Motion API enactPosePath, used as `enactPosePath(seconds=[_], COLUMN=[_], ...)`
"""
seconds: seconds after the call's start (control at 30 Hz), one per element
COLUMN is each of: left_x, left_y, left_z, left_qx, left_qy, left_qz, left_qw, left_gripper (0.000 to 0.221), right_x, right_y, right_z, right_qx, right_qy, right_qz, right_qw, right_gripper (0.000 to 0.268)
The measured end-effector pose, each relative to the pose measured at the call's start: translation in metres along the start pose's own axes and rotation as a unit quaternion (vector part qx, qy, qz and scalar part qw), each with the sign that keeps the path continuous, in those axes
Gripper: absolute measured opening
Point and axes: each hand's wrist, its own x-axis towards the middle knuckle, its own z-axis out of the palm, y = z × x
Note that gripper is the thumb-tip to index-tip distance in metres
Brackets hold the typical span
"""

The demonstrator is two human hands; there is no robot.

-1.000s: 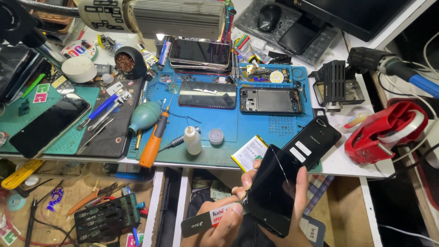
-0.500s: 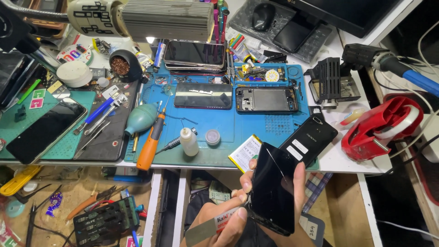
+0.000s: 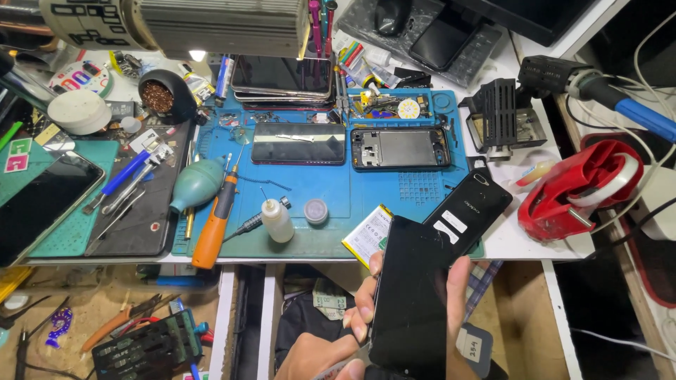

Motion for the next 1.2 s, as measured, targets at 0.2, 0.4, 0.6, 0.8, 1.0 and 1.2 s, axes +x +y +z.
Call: enactPosePath(seconds=[0.2, 0.4, 0.6, 0.8, 1.0, 1.2], left_x=[0.004, -0.001, -0.002, -0.002, 0.0, -0.002], left_y=[-0.028, -0.026, -0.029, -0.018, -0.031, -0.025], left_z=[0.017, 0.021, 0.024, 0.022, 0.027, 0.019], left_qx=[0.096, 0.066, 0.087, 0.064, 0.062, 0.084], left_qy=[-0.019, 0.089, 0.102, 0.177, 0.159, 0.126], left_qz=[-0.01, 0.117, 0.129, 0.218, 0.196, 0.182], left_qw=[0.995, 0.987, 0.983, 0.958, 0.966, 0.971], left_gripper=[0.026, 0.037, 0.022, 0.031, 0.038, 0.007], right_x=[-0.002, -0.003, -0.003, -0.004, -0.005, -0.003], right_y=[-0.001, -0.001, -0.002, -0.002, -0.002, -0.004], right_z=[-0.001, 0.002, 0.004, 0.005, 0.003, 0.012], right_qx=[0.011, 0.0, -0.011, -0.005, -0.005, -0.063], right_qy=[-0.039, -0.006, -0.01, -0.002, -0.013, -0.048], right_qz=[0.023, 0.03, 0.043, 0.041, 0.043, 0.009], right_qw=[0.999, 1.0, 0.999, 0.999, 0.999, 0.997], right_gripper=[0.102, 0.106, 0.105, 0.107, 0.108, 0.101])
